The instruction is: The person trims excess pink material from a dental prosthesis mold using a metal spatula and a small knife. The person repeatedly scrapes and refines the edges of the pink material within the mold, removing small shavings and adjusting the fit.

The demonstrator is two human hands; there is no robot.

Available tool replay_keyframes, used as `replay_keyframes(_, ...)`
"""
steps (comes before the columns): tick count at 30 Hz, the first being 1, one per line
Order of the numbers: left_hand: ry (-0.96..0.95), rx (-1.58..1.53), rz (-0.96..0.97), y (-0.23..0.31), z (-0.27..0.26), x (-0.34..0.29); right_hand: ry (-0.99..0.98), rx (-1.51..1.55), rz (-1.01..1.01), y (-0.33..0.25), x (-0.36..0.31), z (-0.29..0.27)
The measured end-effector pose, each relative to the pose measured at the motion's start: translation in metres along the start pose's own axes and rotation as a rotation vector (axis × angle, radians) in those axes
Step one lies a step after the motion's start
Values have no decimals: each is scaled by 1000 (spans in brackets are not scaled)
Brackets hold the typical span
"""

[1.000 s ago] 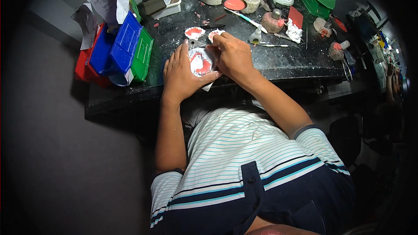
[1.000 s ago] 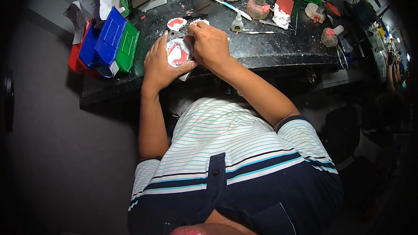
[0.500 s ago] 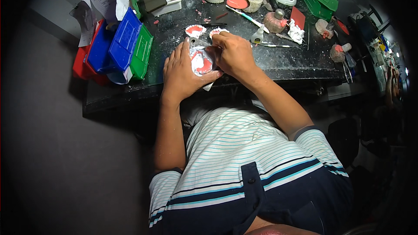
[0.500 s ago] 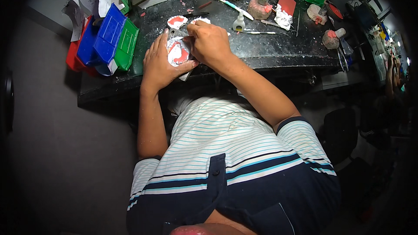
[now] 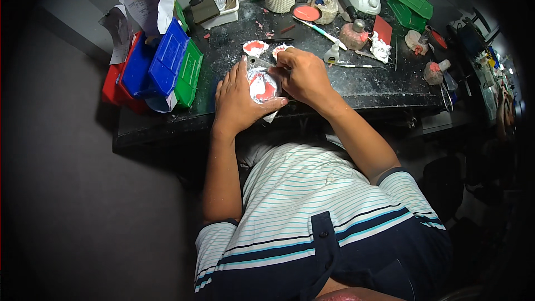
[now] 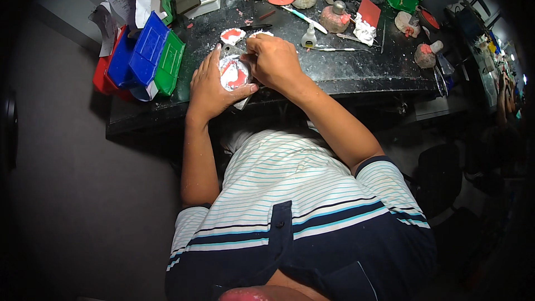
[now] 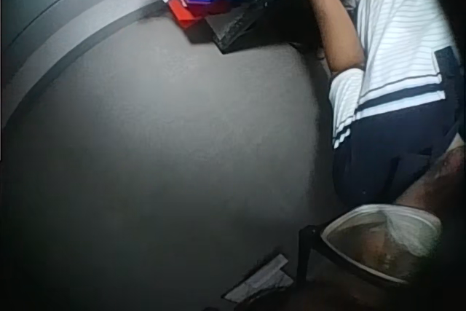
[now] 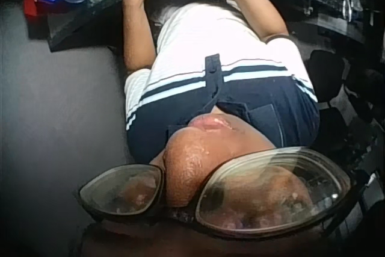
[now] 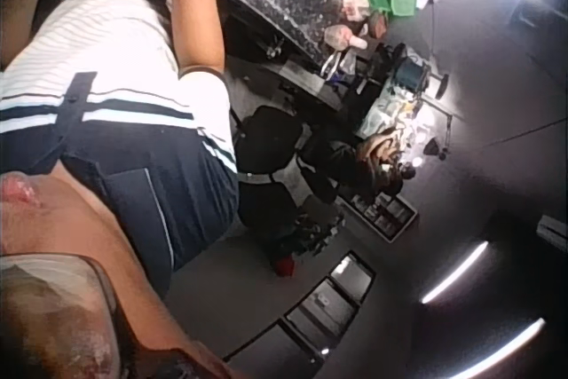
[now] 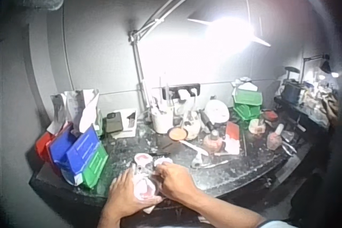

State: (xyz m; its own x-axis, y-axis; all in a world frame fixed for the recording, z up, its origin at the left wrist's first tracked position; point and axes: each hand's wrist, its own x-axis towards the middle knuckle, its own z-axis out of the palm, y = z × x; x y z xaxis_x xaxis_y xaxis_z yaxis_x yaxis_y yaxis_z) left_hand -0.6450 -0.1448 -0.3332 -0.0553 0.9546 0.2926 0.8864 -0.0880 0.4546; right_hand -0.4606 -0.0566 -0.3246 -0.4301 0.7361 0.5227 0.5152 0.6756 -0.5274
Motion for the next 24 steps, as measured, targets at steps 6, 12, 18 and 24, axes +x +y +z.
replay_keyframes(6, -4, 21, -13, 4, -4, -1, -9, -21, -82, -1, 4, 0)
replay_keyframes(12, 12, 12, -2, 1, -1, 1, 69, -14, -82, 0, 6, 12)
replay_keyframes(18, -6, 18, -1, 2, -2, 1, 10, 68, -76, 1, 3, -3)
replay_keyframes(24, 4, 30, -6, -1, 0, 0, -9, -3, -83, -3, 3, -4)
